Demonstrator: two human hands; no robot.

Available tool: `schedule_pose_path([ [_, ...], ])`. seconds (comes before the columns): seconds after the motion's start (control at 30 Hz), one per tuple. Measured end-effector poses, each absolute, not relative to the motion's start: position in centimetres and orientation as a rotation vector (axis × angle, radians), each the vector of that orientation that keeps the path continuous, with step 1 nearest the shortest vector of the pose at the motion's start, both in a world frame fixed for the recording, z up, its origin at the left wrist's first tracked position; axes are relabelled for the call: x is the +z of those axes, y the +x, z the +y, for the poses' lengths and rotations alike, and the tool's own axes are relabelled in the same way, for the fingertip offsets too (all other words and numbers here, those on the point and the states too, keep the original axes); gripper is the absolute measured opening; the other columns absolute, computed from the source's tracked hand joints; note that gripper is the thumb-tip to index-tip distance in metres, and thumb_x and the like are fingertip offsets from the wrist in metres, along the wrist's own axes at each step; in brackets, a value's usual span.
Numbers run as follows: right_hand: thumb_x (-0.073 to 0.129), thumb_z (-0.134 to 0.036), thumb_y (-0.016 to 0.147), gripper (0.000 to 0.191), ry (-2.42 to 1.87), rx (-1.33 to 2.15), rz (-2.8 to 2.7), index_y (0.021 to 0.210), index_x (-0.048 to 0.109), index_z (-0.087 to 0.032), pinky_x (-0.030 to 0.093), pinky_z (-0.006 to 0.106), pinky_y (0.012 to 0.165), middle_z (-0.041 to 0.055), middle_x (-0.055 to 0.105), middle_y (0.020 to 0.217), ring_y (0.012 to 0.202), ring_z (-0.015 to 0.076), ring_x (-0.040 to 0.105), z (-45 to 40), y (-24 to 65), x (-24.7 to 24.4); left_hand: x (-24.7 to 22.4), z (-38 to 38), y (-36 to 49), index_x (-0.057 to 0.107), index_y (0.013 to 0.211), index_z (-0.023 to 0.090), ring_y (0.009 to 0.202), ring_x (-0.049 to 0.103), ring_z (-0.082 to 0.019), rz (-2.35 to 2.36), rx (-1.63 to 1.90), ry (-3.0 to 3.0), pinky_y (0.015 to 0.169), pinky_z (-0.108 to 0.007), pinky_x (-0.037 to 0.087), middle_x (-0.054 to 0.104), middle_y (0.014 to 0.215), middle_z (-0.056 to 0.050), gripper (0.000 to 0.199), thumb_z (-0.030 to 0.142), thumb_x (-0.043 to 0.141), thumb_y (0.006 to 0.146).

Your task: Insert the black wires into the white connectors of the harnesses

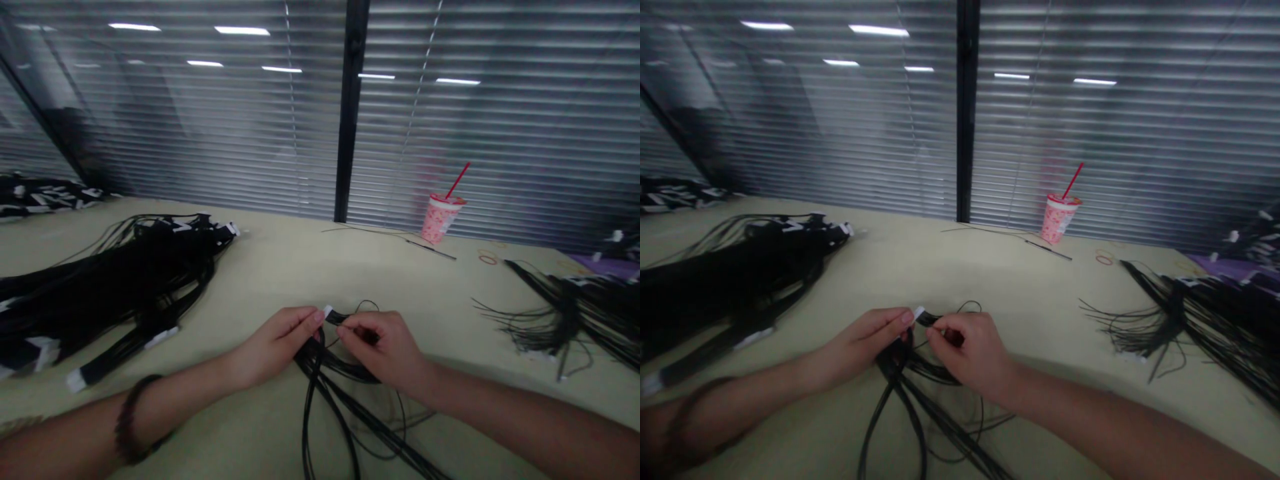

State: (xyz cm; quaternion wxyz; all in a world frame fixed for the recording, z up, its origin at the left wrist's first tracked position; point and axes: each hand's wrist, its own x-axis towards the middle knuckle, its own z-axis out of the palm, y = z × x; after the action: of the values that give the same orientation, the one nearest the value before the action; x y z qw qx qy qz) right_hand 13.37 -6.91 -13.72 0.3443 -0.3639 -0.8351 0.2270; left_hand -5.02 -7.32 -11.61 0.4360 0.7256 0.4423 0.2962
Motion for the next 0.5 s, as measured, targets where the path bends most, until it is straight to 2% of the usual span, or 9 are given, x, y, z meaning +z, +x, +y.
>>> schedule_pose_path([
  [0.13,0.044,-0.028,0.082,0.033,-0.916,0.341,-2.334,0.052,0.048,-0.015,0.024,0.021,0.049,-0.0042,0.039,0.047,0.046,0.0058,0.035,-6.7,13.7,-13.8,-11.7,-7.3,-5.0,0.045,0.063,0.015,0.056,0.036,-0.01,1.097,0.73,1.798,0.053,-0.021,0.031,0.038,0.059,0.004,0.032,0.036,0.035,0.086],
  [0.3,0.05,-0.025,0.075,0.03,-1.059,0.151,-2.434,0.048,0.044,-0.014,0.021,0.021,0.048,-0.0035,0.04,0.048,0.047,0.0061,0.035,-6.2,14.4,-12.9,-11.7,-7.1,-5.1,0.045,0.062,0.015,0.054,0.035,-0.01,1.191,0.86,1.671,0.051,-0.021,0.03,0.037,0.056,0.005,0.034,0.039,0.036,0.085],
  [0.5,0.055,-0.037,0.071,0.035,-1.308,0.463,-2.411,0.045,0.046,-0.015,0.021,0.02,0.041,-0.0046,0.036,0.041,0.04,0.0055,0.031,-2.8,16.5,-11.9,-11.8,-6.5,-5.9,0.049,0.066,0.014,0.056,0.042,-0.011,1.171,0.953,1.546,0.053,-0.022,0.034,0.046,0.059,0.002,0.037,0.044,0.037,0.084],
])
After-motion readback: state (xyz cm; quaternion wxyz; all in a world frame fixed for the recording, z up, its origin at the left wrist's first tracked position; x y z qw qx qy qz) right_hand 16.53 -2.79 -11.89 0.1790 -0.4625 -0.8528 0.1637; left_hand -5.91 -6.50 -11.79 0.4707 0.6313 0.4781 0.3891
